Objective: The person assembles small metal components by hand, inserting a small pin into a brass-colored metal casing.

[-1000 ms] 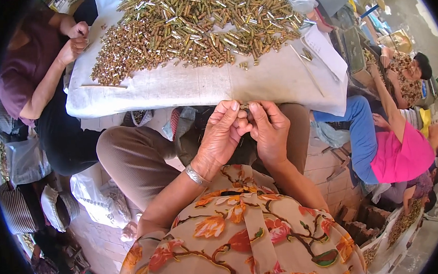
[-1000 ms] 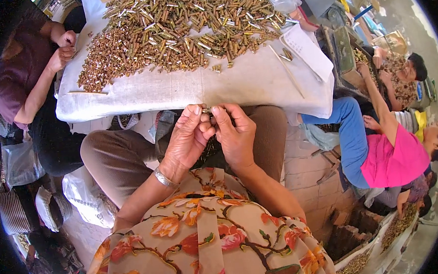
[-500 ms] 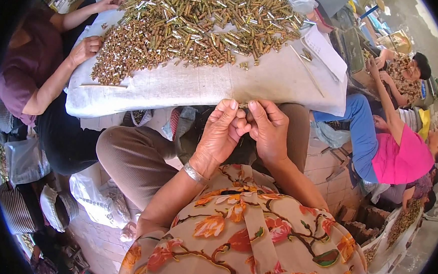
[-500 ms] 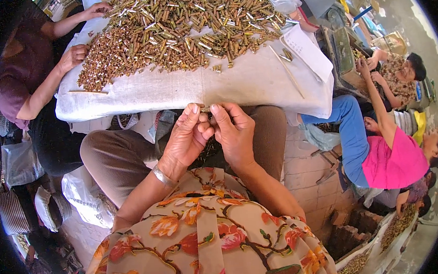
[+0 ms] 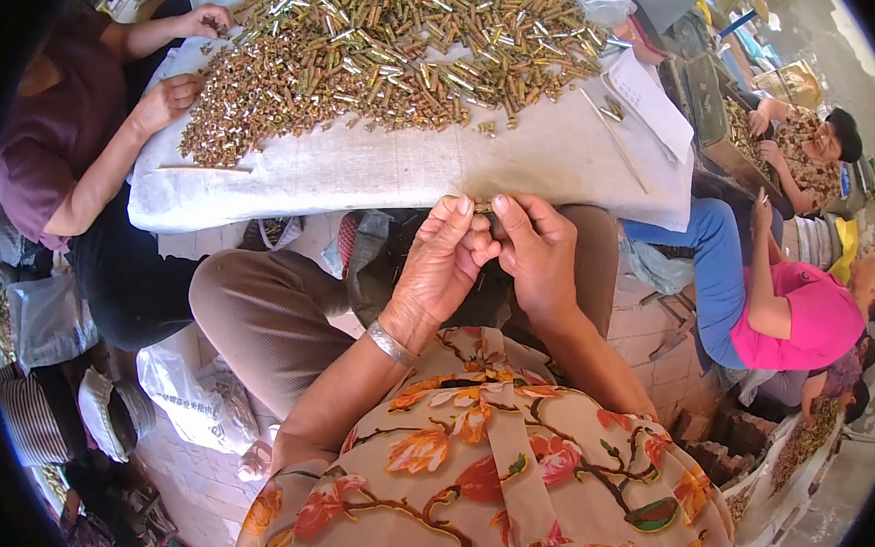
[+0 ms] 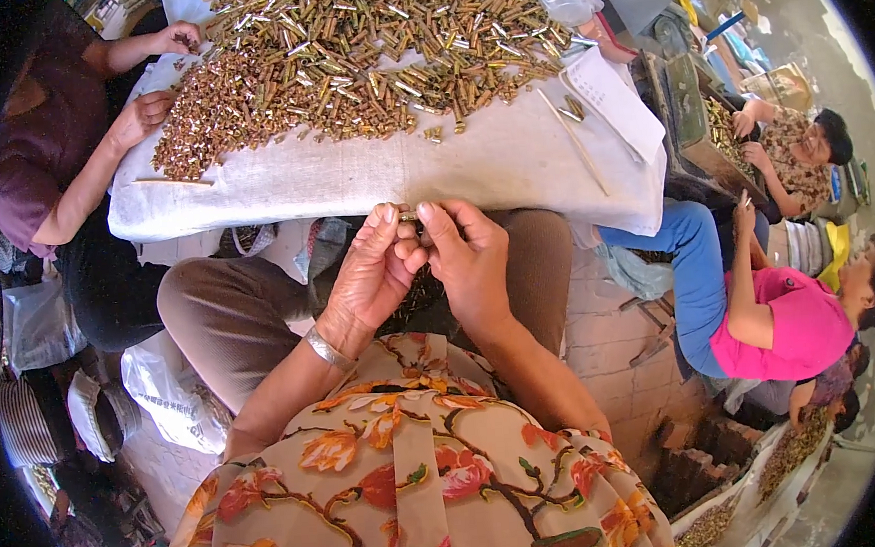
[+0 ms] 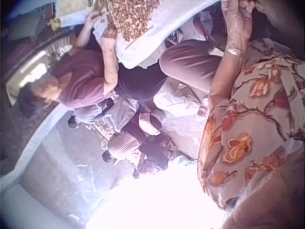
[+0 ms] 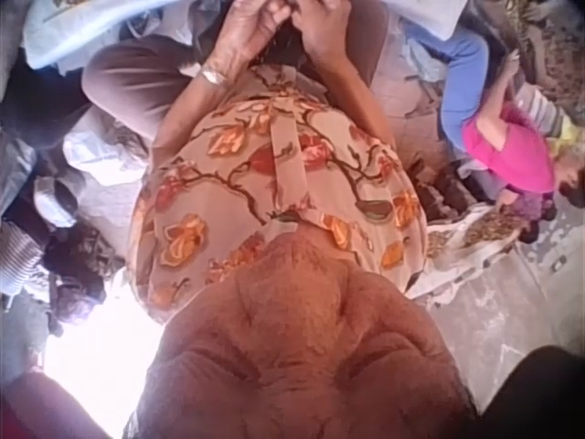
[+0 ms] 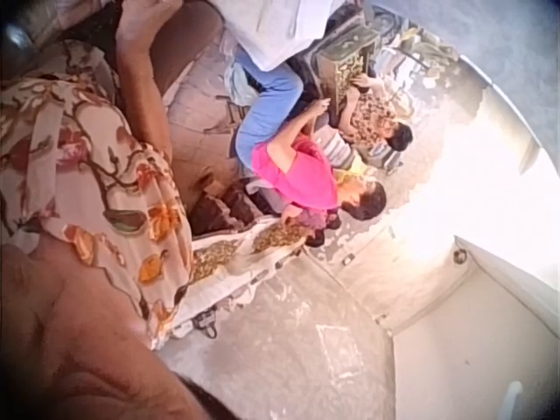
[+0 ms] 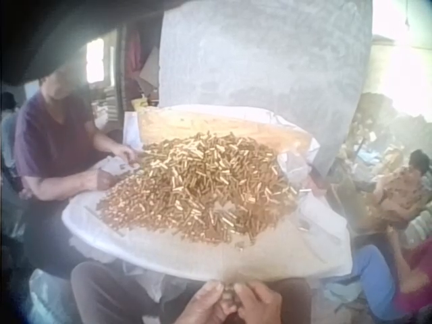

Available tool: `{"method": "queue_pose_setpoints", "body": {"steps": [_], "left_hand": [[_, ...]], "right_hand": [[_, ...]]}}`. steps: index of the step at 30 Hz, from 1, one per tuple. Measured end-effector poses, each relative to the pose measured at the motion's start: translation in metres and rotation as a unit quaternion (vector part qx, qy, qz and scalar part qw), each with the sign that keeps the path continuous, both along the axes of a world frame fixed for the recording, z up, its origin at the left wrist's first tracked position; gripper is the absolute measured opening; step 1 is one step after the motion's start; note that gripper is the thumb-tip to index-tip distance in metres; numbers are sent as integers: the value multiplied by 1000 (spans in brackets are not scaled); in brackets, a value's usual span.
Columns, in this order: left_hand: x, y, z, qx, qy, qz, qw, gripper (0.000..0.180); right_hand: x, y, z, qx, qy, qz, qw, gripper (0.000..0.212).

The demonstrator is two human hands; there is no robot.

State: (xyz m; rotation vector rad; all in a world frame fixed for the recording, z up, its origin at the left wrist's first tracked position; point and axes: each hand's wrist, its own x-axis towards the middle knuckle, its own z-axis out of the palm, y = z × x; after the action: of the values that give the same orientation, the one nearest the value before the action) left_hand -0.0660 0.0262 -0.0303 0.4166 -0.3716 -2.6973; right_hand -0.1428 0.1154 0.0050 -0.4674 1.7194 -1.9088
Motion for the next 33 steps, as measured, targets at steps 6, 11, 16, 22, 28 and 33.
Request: {"method": "queue_pose_setpoints", "body": {"steps": [6, 11, 16, 22, 28, 33], "left_hand": [[-1, 0, -1, 13, 9, -2, 1000, 13], [-3, -3, -7, 10, 13, 8, 1000, 13], [-5, -6, -12, 19, 24, 6, 1000, 14], [-12, -11, -12, 3, -3, -3, 1000, 11], [-9, -9, -4, 32, 7, -33, 999, 16], [-9, -11, -16, 14, 47, -16, 999, 18]], "right_hand": [[1, -3, 1, -16, -18, 0, 1000, 16], [-4, -4, 0, -50, -139, 34, 988, 17], [-11, -8, -1, -12, -76, 20, 997, 17], [-21, -12, -5, -37, -148, 55, 987, 18], [-17, -12, 0, -38, -171, 51, 983, 18], [-11, -14, 2, -48, -155, 42, 986, 18]]}}
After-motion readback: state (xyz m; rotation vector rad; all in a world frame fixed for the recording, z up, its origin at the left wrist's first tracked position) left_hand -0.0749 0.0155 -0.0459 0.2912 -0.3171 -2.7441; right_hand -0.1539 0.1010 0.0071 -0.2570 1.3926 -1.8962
